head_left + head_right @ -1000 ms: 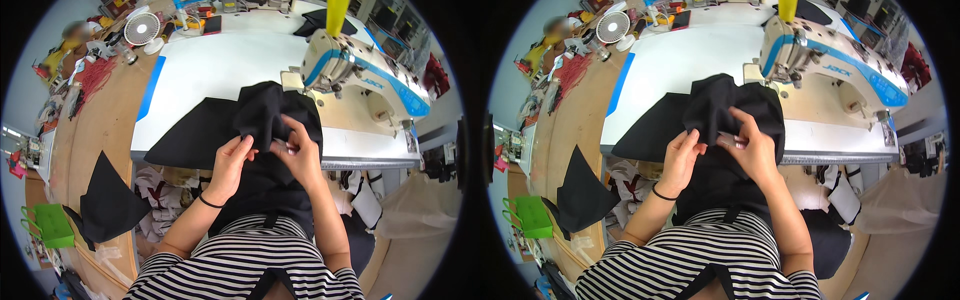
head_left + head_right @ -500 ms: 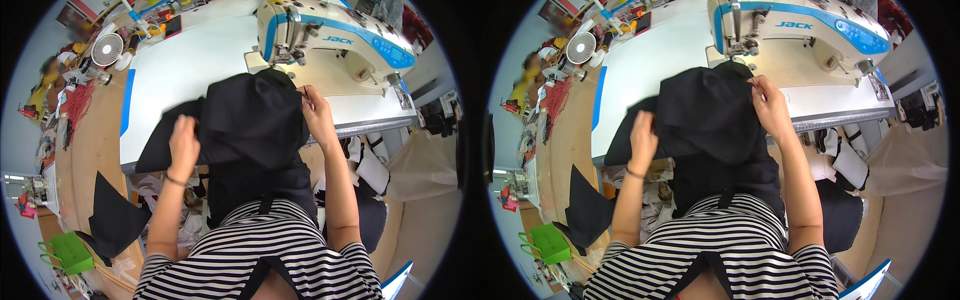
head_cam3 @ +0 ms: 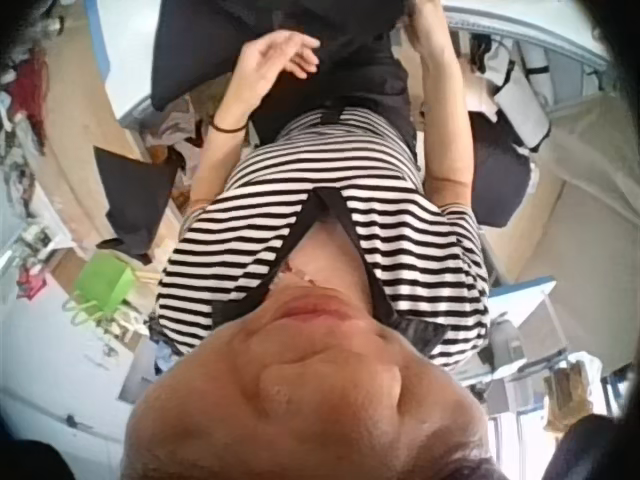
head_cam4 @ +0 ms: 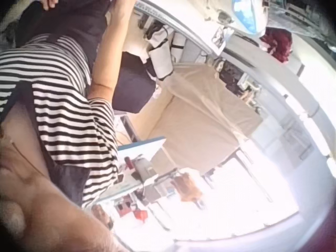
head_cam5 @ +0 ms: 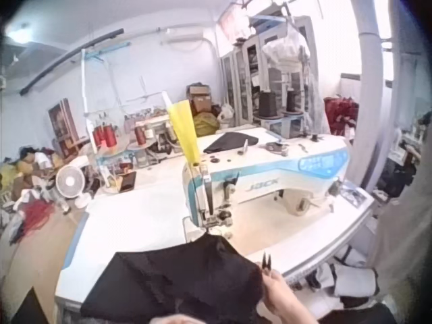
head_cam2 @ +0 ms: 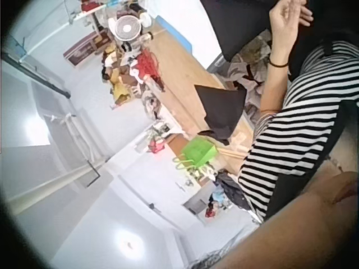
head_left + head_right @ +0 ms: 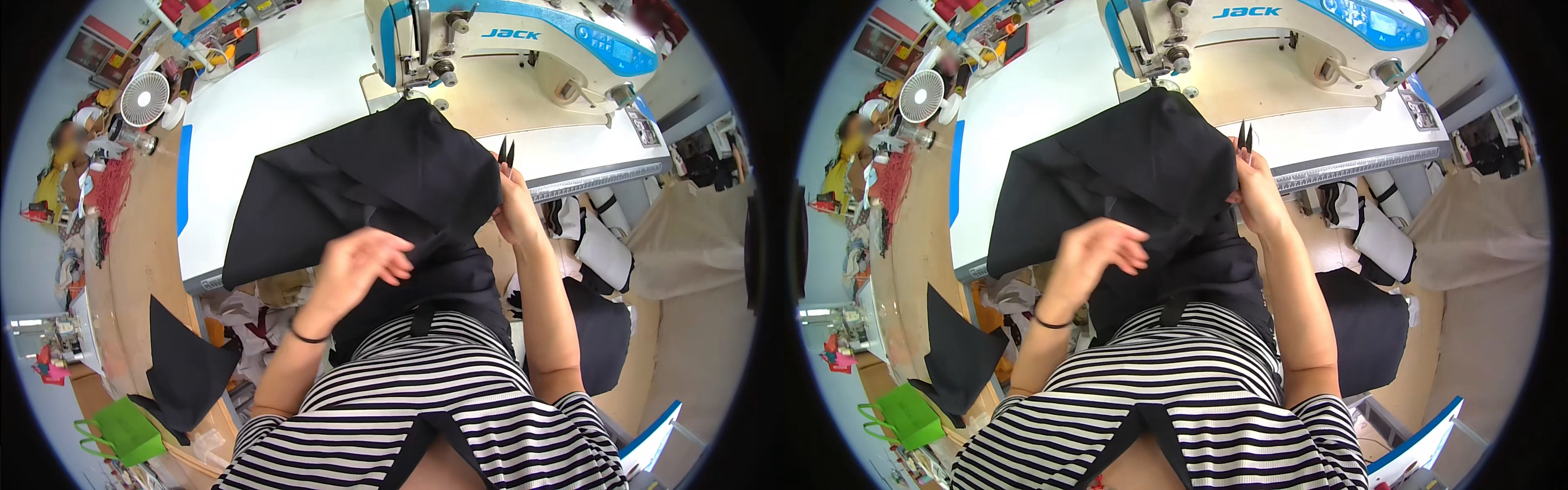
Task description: The person uses small scissors to trim the edges of a black fabric piece on a sewing table. They repeatedly fold and reposition the fabric to access different edges, cutting small sections at a time. The fabric is handled one piece at a time, and the trimmed edges are left on the table.
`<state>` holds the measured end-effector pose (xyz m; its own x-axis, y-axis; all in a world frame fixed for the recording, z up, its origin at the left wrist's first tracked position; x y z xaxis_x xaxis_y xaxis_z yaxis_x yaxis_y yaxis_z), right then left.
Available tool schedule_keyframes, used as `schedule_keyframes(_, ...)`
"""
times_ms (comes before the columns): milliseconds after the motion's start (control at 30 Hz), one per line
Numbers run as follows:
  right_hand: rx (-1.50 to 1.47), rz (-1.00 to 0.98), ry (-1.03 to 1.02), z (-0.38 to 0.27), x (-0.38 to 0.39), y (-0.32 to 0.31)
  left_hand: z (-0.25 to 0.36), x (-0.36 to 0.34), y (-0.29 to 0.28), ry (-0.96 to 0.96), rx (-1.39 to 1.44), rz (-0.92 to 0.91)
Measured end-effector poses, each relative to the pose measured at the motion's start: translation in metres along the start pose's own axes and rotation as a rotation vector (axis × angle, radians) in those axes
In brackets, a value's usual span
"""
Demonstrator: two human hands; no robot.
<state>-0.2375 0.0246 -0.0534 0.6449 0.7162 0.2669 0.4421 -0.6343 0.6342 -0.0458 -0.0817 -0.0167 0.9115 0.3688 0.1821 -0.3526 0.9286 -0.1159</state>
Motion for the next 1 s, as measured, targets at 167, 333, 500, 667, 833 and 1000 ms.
schedule_keyframes(167, -0.035, 0.04, -0.111, 0.008, -0.002, -0.001, -0.013, -0.029, 0.062, -0.111, 0.349, -0.001)
schedule_keyframes(333, 0.019, -0.005, -0.177, 0.005, 0.0, -0.001, 0.005, -0.035, 0.014, 0.069, -0.08, 0.203)
schedule_keyframes(500, 0.063, 0.103, -0.288, -0.001, 0.002, -0.015, 0.029, 0.017, -0.067, 0.051, -1.148, 0.706)
schedule_keyframes(667, -0.121, 0.041, -0.209, 0.006, 0.003, -0.003, 0.015, -0.019, -0.107, 0.351, -1.345, 0.64)
schedule_keyframes(833, -0.359, -0.17, -0.11, 0.01, 0.01, 0.011, 0.133, -0.05, -0.142, 0.764, -1.092, 0.869)
schedule_keyframes(1000, -0.239, -0.254, -0.119, 0.001, 0.014, 0.024, 0.127, -0.072, -0.114, 0.673, -1.08, 0.689)
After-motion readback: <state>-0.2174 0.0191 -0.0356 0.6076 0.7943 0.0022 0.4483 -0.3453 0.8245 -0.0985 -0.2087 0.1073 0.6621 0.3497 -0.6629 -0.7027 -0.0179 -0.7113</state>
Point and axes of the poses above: each hand's wrist, its own x-axis away from the middle knuckle, its own y-axis out of the palm, z = x × y, the point moved 8 cm from there along -x, towards the middle knuckle, and after that the axes turned 12 degrees about -x, right-handed, at the moved point
